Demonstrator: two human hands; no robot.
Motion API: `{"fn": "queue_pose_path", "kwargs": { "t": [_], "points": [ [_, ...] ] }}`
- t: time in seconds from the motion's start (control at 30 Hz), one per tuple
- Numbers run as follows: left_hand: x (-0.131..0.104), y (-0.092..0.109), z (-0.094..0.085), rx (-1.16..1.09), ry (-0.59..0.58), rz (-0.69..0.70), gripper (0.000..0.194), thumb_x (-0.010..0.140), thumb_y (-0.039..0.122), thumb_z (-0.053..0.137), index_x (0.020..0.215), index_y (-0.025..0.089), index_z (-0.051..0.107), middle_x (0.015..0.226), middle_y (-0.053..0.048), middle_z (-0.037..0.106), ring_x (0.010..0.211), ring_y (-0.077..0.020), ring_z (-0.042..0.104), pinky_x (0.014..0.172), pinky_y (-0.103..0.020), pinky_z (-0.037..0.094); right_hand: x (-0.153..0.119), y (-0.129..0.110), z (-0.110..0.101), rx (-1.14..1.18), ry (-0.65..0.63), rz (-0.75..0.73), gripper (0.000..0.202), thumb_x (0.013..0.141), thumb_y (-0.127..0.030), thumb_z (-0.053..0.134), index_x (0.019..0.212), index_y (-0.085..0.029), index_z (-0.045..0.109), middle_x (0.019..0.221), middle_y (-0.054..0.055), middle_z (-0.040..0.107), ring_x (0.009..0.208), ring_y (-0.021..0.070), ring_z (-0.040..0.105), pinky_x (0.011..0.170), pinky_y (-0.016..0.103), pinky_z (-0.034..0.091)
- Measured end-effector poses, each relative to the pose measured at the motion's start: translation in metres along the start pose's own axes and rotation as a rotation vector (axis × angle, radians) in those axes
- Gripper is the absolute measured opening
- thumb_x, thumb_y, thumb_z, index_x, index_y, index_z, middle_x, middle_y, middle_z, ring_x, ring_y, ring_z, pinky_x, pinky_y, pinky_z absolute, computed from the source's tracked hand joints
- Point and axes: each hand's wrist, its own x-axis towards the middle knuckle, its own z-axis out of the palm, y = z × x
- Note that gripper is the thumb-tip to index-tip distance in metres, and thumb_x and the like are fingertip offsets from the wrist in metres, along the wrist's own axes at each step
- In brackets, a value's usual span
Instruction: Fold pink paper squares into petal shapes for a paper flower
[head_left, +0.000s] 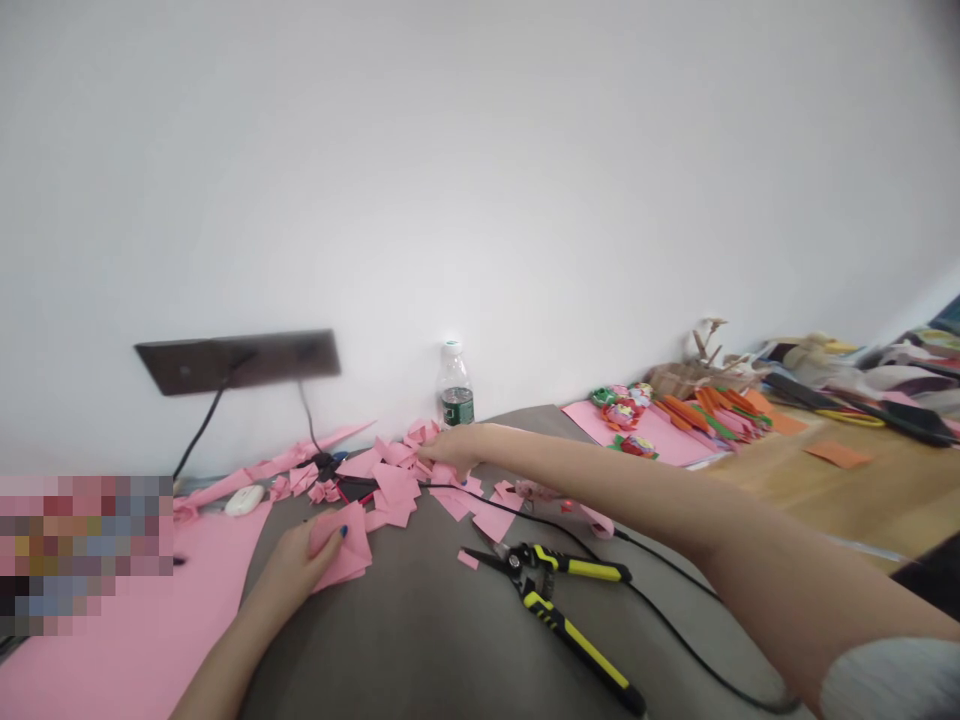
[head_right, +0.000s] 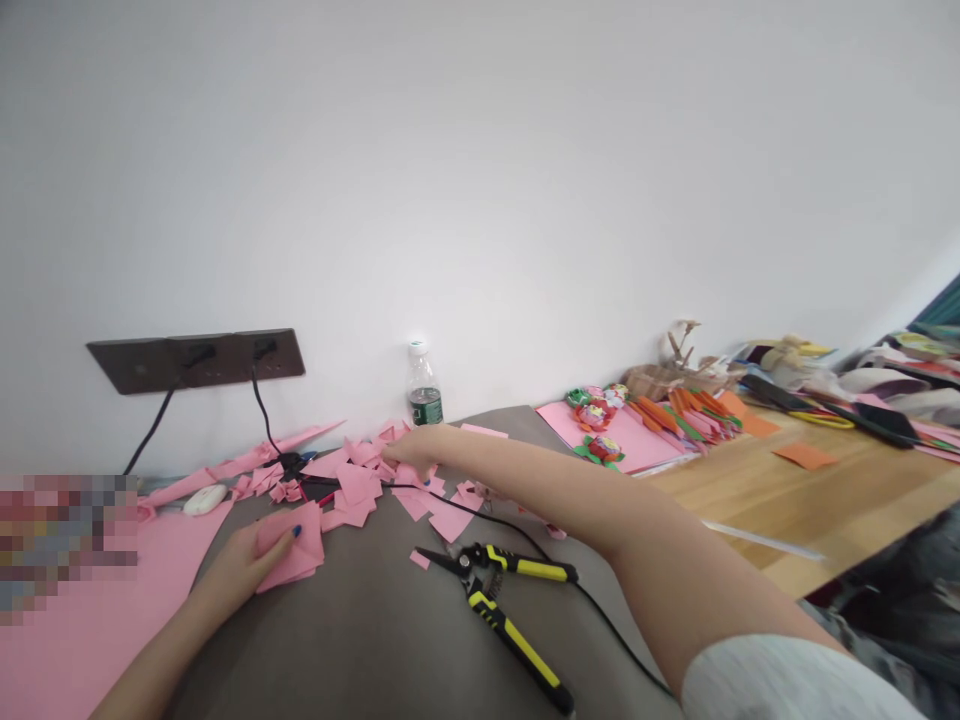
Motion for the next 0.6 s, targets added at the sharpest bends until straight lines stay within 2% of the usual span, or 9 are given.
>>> {"fn": "queue_pose_path", "kwargs": {
  "t": [0.2, 0.37, 0.43, 0.53, 0.6],
  "points": [
    [0.000, -0.001, 0.000, -0.004, -0.010, 0.004, 0.042, 0.079, 0.043, 0.047, 0.097, 0.017, 0.075, 0.101, -0.007, 0.078, 0.096, -0.0296, 0.072, 0.077, -0.034, 0.058, -0.009, 0.002, 0.000, 0.065, -0.030, 0.037, 0.041, 0.067, -0.016, 0.074, 0.106, -0.017, 0.062, 0.094, 0.005, 0.069, 0.077, 0.0196, 0.060, 0.057, 0.025, 0.037],
    [0.000, 0.001, 0.000, -0.004, -0.013, 0.011, 0.040, 0.080, 0.041, 0.046, 0.096, 0.019, 0.075, 0.099, -0.007, 0.078, 0.092, -0.0290, 0.073, 0.074, -0.033, 0.058, -0.019, 0.007, 0.004, 0.060, 0.027, 0.050, 0.019, 0.075, -0.013, 0.064, 0.093, -0.018, 0.068, 0.079, 0.001, 0.069, 0.067, 0.0166, 0.059, 0.056, 0.024, 0.035],
    [0.000, 0.001, 0.000, 0.001, -0.014, 0.014, 0.041, 0.080, 0.042, 0.045, 0.096, 0.018, 0.075, 0.098, -0.007, 0.078, 0.092, -0.0292, 0.073, 0.074, -0.033, 0.058, -0.022, 0.010, 0.004, 0.032, 0.097, 0.061, 0.016, 0.077, -0.012, 0.062, 0.091, -0.017, 0.068, 0.083, 0.004, 0.070, 0.072, 0.0182, 0.060, 0.058, 0.026, 0.035],
    [0.000, 0.000, 0.000, 0.008, -0.012, 0.028, 0.042, 0.081, 0.041, 0.045, 0.098, 0.018, 0.075, 0.100, -0.007, 0.078, 0.094, -0.0292, 0.072, 0.077, -0.033, 0.058, -0.032, 0.019, -0.001, -0.018, 0.210, 0.063, 0.017, 0.081, -0.011, 0.059, 0.094, -0.017, 0.068, 0.101, 0.009, 0.071, 0.091, 0.0213, 0.061, 0.067, 0.027, 0.037],
    [0.000, -0.003, 0.001, 0.001, -0.009, 0.042, 0.041, 0.080, 0.039, 0.047, 0.101, 0.018, 0.076, 0.104, -0.006, 0.077, 0.098, -0.0287, 0.071, 0.080, -0.033, 0.058, -0.042, 0.027, -0.005, -0.050, 0.239, 0.063, 0.017, 0.082, -0.012, 0.060, 0.095, -0.019, 0.068, 0.108, 0.009, 0.069, 0.101, 0.0223, 0.059, 0.072, 0.027, 0.037]
  ]
}}
